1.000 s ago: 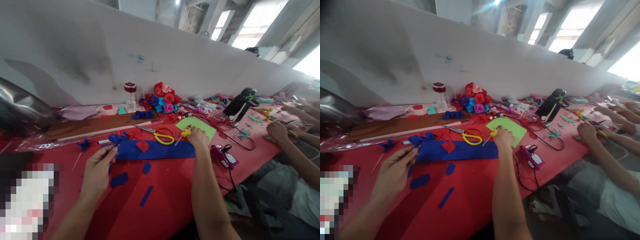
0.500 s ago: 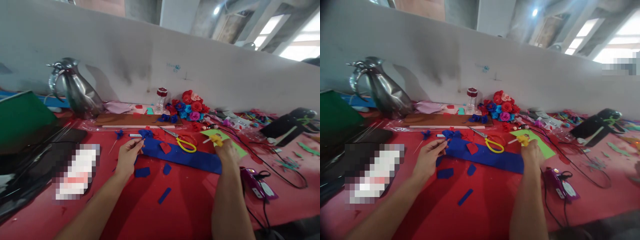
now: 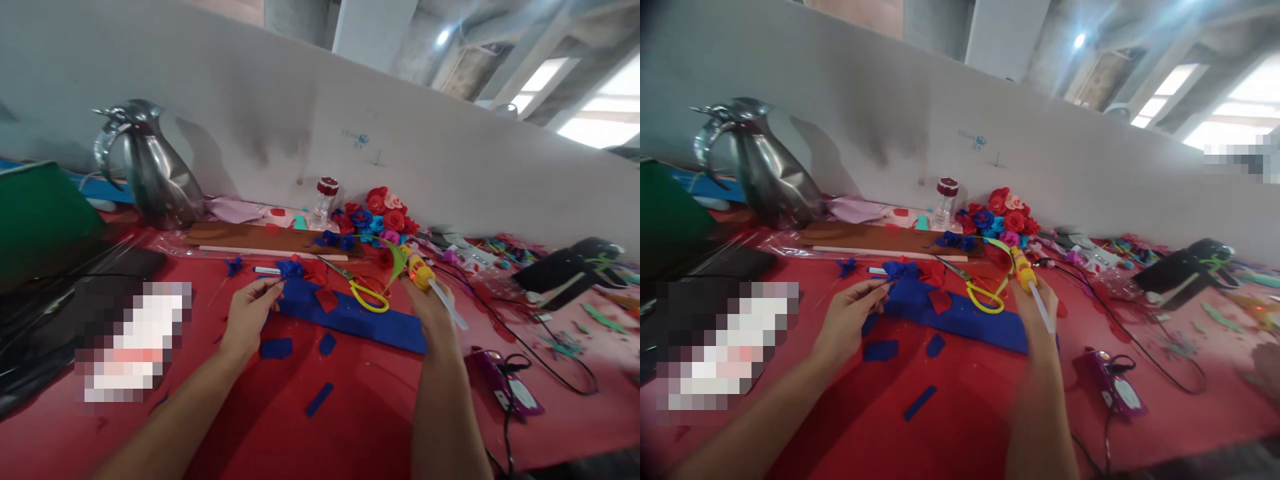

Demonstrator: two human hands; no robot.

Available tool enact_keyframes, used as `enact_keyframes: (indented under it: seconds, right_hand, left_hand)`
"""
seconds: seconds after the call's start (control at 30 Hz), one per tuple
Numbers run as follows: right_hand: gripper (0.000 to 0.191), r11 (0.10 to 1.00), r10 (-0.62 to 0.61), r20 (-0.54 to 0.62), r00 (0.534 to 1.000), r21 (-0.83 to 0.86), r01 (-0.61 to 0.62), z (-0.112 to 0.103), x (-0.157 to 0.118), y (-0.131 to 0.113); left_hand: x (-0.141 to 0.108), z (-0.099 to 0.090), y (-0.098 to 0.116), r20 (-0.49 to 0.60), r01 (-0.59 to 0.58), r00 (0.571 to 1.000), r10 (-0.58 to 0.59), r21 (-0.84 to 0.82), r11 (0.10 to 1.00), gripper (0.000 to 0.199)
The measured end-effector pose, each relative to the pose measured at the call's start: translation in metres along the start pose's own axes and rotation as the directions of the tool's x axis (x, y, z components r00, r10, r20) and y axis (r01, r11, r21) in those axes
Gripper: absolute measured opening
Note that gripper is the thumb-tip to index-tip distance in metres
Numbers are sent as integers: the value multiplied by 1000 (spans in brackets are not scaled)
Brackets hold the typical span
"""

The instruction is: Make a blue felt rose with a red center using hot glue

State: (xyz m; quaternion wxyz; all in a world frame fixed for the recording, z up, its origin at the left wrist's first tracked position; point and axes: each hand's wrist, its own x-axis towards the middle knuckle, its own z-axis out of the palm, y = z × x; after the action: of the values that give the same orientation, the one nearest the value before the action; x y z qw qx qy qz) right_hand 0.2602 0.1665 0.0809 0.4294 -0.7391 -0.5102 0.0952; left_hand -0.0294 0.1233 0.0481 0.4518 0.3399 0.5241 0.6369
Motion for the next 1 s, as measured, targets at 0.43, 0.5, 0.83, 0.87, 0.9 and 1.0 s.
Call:
enact_keyframes:
  seconds: [0.43,0.5,0.83,0.87,0.9,1.0]
  right_hand:
    - [19,875,-483,249,840,163,455,17,-31,-29]
    - [19,838,-545,291,787,152,524,20,-35,-32]
    - [21,794,-562,468,682,75,603,35,-46,-37]
    - [20,795,-564,465,682,84,601,35,-46,-37]
    - [20,798,-566,456,687,94,595,35,-46,-38]
    - [17,836,-535,398,745,119,536,34,-45,-36]
  left_hand:
    - [-1,0,12,0,-31,999,33,-282,959,25]
    - [-3,-1,13,73,-80,992,104,-276,958,20]
    - [-8,-1,13,205,-155,966,159,-35,987,19]
    - [-8,-1,14,193,-151,970,148,0,989,19]
    - [-8,-1,14,181,-151,973,143,32,988,20]
    - [-6,-2,13,173,-154,975,136,98,983,21]
